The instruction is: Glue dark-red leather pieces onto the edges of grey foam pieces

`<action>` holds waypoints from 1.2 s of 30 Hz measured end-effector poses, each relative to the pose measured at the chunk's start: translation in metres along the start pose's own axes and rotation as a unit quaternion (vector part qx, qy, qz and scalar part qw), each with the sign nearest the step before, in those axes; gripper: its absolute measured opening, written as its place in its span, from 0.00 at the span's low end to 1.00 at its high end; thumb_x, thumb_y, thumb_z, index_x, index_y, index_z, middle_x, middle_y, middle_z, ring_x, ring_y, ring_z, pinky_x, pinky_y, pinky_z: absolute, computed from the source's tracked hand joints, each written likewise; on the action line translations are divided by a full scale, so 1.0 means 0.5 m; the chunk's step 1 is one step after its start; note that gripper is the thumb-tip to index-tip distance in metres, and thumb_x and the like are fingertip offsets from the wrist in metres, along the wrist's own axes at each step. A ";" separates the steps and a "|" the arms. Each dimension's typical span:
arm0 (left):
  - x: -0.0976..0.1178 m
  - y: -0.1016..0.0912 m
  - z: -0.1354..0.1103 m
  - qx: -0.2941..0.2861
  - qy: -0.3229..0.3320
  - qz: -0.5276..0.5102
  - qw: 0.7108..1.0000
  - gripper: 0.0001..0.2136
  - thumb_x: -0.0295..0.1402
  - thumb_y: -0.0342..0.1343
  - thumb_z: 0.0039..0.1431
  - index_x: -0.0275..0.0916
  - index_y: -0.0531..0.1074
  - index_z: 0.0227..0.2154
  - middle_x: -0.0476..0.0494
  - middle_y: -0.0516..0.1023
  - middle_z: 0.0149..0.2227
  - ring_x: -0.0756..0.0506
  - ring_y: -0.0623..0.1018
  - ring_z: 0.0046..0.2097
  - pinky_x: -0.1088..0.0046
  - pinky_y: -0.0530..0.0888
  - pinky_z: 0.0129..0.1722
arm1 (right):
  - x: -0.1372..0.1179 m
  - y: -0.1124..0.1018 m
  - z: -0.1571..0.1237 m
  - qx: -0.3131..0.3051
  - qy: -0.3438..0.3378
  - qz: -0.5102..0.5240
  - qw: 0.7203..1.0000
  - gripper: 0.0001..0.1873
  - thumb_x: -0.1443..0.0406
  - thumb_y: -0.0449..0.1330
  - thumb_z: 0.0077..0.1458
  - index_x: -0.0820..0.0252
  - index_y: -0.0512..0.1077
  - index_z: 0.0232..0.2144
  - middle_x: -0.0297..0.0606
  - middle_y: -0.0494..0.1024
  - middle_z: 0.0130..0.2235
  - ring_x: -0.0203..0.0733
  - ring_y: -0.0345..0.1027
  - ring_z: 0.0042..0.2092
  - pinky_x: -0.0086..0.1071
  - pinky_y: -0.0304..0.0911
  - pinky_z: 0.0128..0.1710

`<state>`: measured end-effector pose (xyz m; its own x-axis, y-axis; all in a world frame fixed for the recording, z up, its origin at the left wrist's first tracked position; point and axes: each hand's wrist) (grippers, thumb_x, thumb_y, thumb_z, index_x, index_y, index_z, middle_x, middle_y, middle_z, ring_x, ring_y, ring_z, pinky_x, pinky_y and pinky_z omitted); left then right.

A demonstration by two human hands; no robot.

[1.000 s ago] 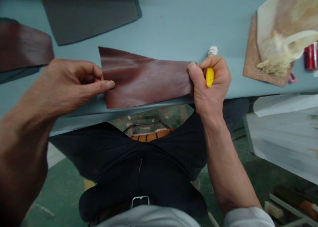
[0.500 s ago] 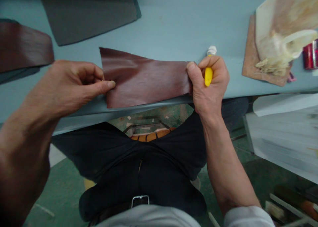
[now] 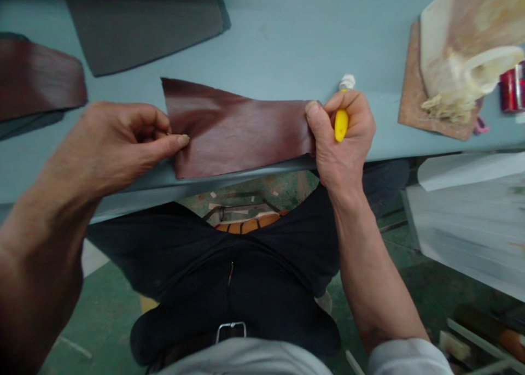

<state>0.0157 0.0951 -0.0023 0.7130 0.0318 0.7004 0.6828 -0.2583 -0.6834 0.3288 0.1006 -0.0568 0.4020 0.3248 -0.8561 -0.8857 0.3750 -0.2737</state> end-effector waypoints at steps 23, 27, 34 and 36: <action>-0.008 0.012 -0.010 0.040 -0.004 0.053 0.998 0.17 0.50 0.59 0.57 0.41 0.76 0.28 0.54 0.72 0.23 0.52 0.67 0.28 0.71 0.62 0.34 | 0.014 -0.018 0.004 -0.035 -0.016 -0.100 0.994 0.20 0.46 0.68 0.63 0.50 0.67 0.35 0.33 0.72 0.33 0.45 0.72 0.39 0.40 0.71 0.39; -0.003 0.011 -0.013 0.045 -0.006 0.054 0.997 0.16 0.50 0.59 0.57 0.41 0.76 0.28 0.55 0.70 0.22 0.52 0.67 0.28 0.71 0.61 0.33 | -0.001 -0.019 0.003 -0.042 -0.028 -0.122 0.991 0.18 0.48 0.67 0.65 0.50 0.66 0.35 0.36 0.74 0.35 0.47 0.73 0.41 0.42 0.71 0.40; 0.000 0.014 -0.015 0.067 -0.001 0.083 0.994 0.18 0.51 0.58 0.57 0.40 0.75 0.28 0.55 0.69 0.22 0.53 0.66 0.27 0.72 0.60 0.32 | -0.005 -0.020 0.017 -0.036 -0.047 -0.132 0.990 0.17 0.50 0.67 0.65 0.49 0.66 0.34 0.35 0.73 0.34 0.46 0.72 0.39 0.43 0.72 0.40; -0.002 0.014 -0.015 0.074 0.003 0.087 0.993 0.18 0.51 0.58 0.58 0.39 0.75 0.27 0.56 0.68 0.22 0.54 0.65 0.27 0.72 0.60 0.32 | 0.001 -0.021 0.023 -0.045 -0.042 -0.123 0.991 0.17 0.50 0.68 0.65 0.49 0.65 0.34 0.35 0.73 0.34 0.46 0.72 0.39 0.43 0.73 0.41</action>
<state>0.0188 0.0857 -0.0062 0.8218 -0.0062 0.5697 0.5653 -0.1153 -0.8168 0.3410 0.1065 -0.0492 0.6227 0.3053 -0.7205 -0.7742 0.3739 -0.5107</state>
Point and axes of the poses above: each hand's wrist, its own z-axis towards the middle knuckle, its own y-axis out of the palm, x = y × z
